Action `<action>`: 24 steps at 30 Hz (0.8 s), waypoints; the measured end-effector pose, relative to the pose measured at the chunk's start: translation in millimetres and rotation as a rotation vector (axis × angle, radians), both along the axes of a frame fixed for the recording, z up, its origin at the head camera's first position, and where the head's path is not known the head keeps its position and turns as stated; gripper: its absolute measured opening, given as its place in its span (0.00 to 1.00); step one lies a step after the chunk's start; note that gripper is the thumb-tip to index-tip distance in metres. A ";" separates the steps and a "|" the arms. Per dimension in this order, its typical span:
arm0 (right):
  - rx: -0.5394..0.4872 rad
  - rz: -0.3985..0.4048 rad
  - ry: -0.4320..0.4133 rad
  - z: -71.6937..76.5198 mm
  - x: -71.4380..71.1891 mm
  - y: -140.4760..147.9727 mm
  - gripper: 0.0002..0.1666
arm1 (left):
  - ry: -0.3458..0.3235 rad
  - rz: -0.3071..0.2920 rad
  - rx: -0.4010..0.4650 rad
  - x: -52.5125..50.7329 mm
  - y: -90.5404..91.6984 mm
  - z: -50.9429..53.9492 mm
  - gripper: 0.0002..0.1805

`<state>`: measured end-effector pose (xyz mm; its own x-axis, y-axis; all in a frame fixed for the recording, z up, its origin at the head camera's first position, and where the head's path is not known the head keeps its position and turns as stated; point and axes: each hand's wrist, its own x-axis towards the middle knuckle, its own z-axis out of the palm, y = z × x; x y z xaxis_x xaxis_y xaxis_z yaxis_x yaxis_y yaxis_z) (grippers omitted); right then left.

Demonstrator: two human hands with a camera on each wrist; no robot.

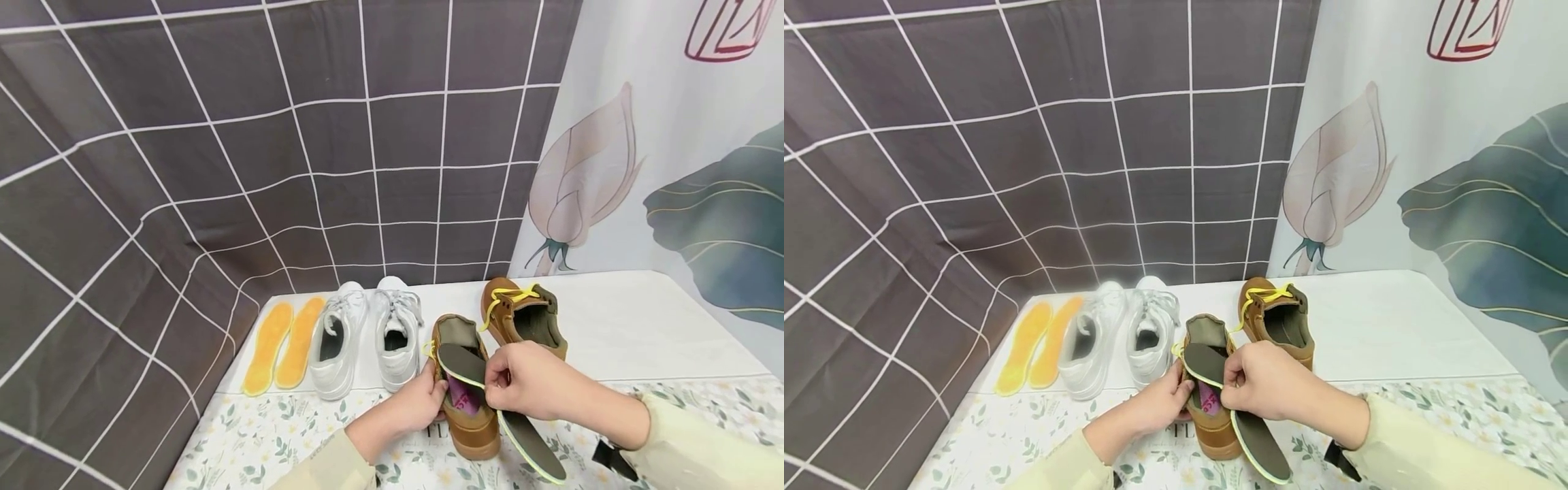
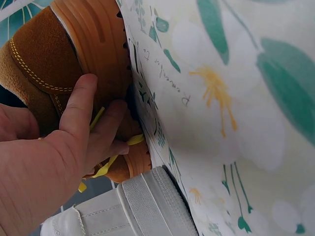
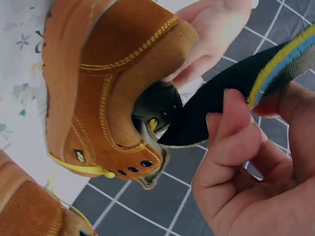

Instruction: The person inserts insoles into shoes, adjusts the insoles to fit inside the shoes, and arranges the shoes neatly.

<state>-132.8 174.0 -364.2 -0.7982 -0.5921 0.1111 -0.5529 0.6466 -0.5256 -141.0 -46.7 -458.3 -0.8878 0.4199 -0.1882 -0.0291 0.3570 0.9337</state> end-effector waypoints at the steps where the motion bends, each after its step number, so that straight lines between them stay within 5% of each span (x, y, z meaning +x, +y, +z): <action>1: -0.003 -0.003 -0.004 -0.3 -0.4 -0.6 0.18 | -0.012 0.000 0.017 0.3 -0.3 -0.6 0.31; 13: 0.076 0.007 -0.007 -4.5 -8.8 -11.1 0.18 | -0.071 0.049 0.067 -0.1 -3.5 -0.2 0.28; 24: 0.243 -0.119 -0.024 -11.8 -28.3 -40.1 0.20 | -0.063 0.034 0.073 1.0 -2.3 -1.7 0.20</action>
